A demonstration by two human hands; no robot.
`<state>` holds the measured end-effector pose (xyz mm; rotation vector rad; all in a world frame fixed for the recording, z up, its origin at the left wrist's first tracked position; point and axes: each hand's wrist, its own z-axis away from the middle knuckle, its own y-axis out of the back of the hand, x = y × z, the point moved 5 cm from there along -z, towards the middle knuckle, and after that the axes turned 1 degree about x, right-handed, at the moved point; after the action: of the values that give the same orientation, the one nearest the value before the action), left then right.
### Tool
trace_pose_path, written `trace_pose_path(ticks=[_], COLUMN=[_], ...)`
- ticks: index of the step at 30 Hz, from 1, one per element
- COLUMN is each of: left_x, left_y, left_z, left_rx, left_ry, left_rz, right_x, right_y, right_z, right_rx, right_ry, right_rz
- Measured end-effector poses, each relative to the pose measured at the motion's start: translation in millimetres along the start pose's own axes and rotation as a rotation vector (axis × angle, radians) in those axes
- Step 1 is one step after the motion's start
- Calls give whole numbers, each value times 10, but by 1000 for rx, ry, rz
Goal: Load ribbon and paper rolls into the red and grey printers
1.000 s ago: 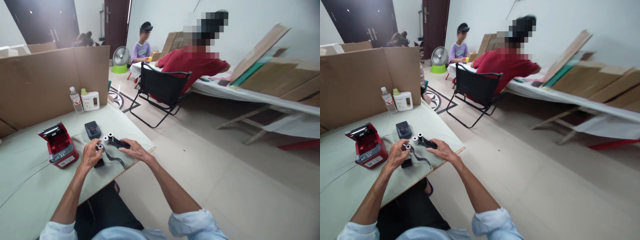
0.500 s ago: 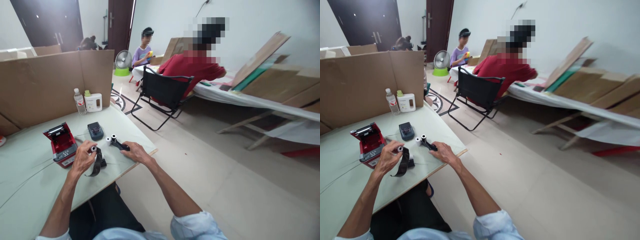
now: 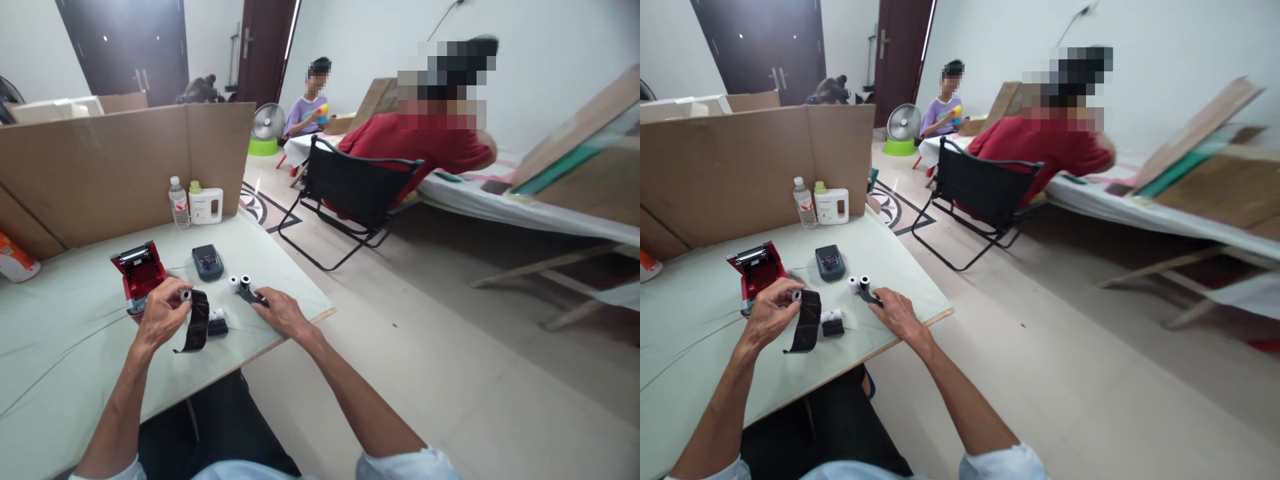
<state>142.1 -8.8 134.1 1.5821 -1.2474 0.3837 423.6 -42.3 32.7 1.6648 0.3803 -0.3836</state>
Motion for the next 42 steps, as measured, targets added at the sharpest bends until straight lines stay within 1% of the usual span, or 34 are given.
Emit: trace_pose_path(ticks=[2, 3, 5, 8, 10, 12, 14, 16, 19, 22, 25, 28, 30, 33, 38, 42], left_x=[-37, -53, -70, -47, -20, -9, -23, -51, -96, -194, -423, -753, -945, -1108, -1182, -1143], left_y=[53, 71, 87, 55, 3, -45, -53, 2, 183, 417, 656, 827, 880, 901, 915, 917], left_z=[16, 24, 46, 116, 199, 304, 413, 501, 553, 479, 313, 137, 51, -18, -46, -68], left_rx=[10, 13, 21, 21, -4, -43, -72, -69, -23, 41, 137, 206, 205, 173, 136, 95], left_ry=[31, 45, 64, 70, 72, 82, 98, 107, 89, 52, 29, 64, 101, 140, 271, 278], left_rz=[42, 61, 98, 128, 128, 124, 112, 81, 24, -28, -78, -149, -231, -372, -496, -515], right_x=[-86, -174, -428, -872, -1093, -1232, -1310, -1359, -1430, -1561, -1754, -1935, -2015, -2070, -2073, -2081], right_y=[69, 89, 74, -86, -212, -298, -342, -353, -331, -304, -297, -332, -394, -519, -645, -667], right_z=[36, 59, 117, 217, 281, 346, 400, 432, 411, 276, 47, -199, -334, -457, -520, -565], right_rx=[183, 273, 422, 531, 573, 599, 581, 528, 465, 387, 295, 239, 216, 177, 142, 116], right_ry=[63, 119, 276, 519, 600, 650, 697, 744, 779, 785, 793, 809, 808, 797, 763, 729], right_rz=[-11, -25, -74, -158, -225, -304, -374, -415, -449, -534, -605, -588, -553, -495, -431, -395])
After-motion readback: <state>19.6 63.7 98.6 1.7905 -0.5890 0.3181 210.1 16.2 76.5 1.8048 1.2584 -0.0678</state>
